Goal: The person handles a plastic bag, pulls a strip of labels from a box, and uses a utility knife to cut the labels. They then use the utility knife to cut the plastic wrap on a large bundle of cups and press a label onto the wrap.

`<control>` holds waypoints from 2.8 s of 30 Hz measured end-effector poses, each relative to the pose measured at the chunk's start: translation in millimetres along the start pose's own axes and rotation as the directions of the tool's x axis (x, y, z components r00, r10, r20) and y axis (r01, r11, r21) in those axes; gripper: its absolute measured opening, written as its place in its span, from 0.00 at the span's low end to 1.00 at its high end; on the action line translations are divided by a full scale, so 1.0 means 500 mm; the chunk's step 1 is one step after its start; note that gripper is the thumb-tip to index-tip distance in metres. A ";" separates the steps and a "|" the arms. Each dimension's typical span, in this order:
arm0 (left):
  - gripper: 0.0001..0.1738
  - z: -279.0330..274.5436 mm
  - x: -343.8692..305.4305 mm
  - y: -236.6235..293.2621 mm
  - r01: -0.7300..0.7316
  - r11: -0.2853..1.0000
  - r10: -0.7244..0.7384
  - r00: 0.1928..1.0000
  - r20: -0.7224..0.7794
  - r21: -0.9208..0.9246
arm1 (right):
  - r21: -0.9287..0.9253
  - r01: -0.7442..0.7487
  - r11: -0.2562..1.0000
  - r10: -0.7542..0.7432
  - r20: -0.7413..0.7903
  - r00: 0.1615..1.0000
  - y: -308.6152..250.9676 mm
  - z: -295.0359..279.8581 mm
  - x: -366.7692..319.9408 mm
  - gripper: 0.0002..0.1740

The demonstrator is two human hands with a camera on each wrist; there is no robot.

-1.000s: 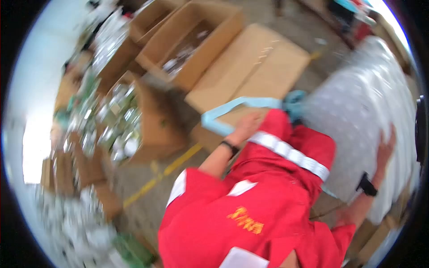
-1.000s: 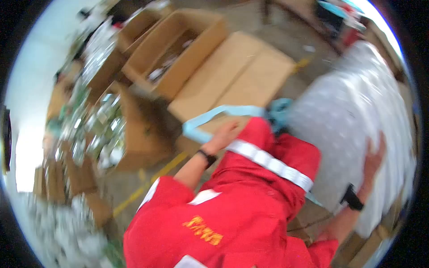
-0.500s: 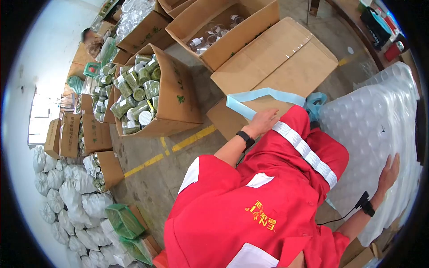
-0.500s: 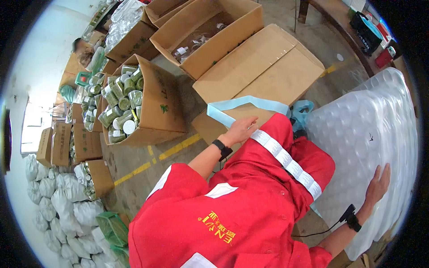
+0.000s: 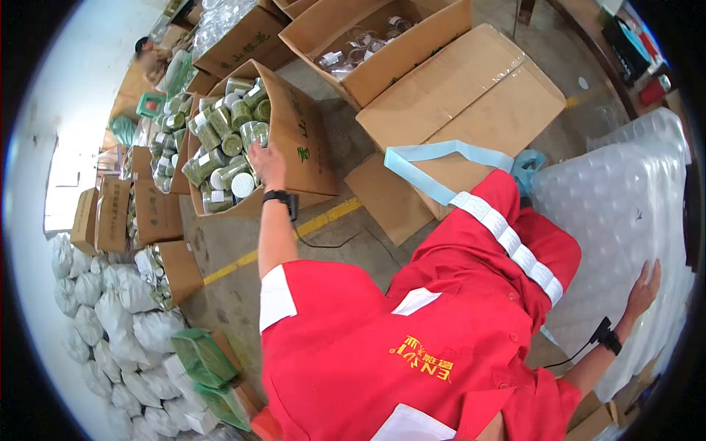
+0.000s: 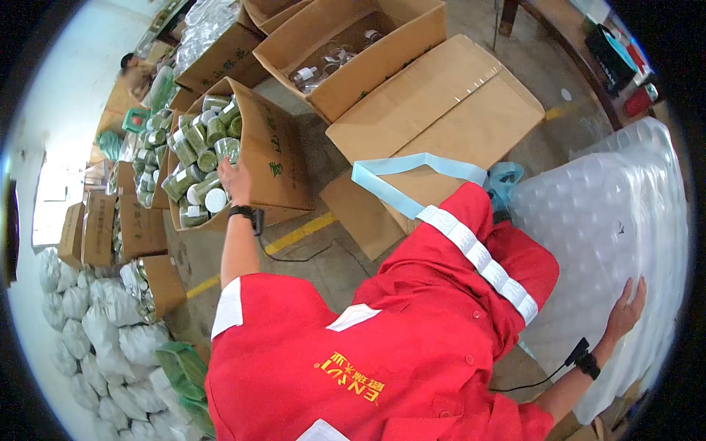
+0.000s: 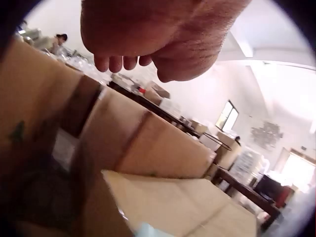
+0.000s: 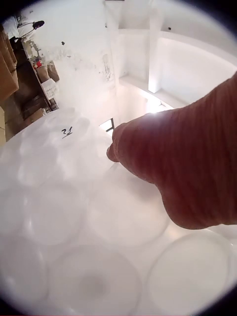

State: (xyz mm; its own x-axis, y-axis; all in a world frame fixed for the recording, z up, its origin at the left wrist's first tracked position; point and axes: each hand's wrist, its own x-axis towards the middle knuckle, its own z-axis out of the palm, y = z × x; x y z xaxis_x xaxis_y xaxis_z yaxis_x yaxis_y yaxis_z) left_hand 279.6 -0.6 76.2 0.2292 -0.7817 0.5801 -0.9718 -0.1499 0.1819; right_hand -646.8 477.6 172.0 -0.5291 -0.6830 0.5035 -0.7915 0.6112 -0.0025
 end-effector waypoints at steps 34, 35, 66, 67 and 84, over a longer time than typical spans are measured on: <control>0.25 0.058 0.115 -0.270 -0.212 0.958 0.001 0.679 0.734 0.195 | -0.046 -0.175 0.983 0.177 0.051 0.983 -0.191 -0.061 0.050 0.28; 0.23 0.069 0.116 -0.284 -0.253 0.951 0.050 0.692 0.720 0.178 | -0.066 -0.179 0.982 0.181 0.023 0.983 -0.193 -0.043 0.049 0.28; 0.32 -0.391 -0.490 1.030 0.356 -0.121 0.921 0.389 0.029 -0.927 | 0.895 -0.385 -0.223 0.082 0.411 0.908 -0.590 -0.088 -0.073 0.22; 0.32 -0.403 -0.515 1.048 0.407 -0.161 0.941 0.338 -0.016 -0.899 | 0.903 -0.375 -0.208 0.170 0.411 0.895 -0.559 -0.089 -0.090 0.20; 0.28 -0.237 -0.389 1.452 -0.584 -0.181 0.887 0.251 -0.388 -0.791 | 0.850 -0.376 -0.370 0.542 0.526 0.655 -0.342 -0.155 -0.360 0.14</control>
State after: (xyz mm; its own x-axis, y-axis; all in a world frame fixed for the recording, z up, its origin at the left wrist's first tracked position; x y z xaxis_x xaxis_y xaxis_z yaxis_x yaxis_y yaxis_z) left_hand -463.9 114.3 189.6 -0.7826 -0.0942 0.6153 0.0855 0.9628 0.2562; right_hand -392.4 527.2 148.8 -0.9369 -0.3262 -0.1258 0.2315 -0.3093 -0.9223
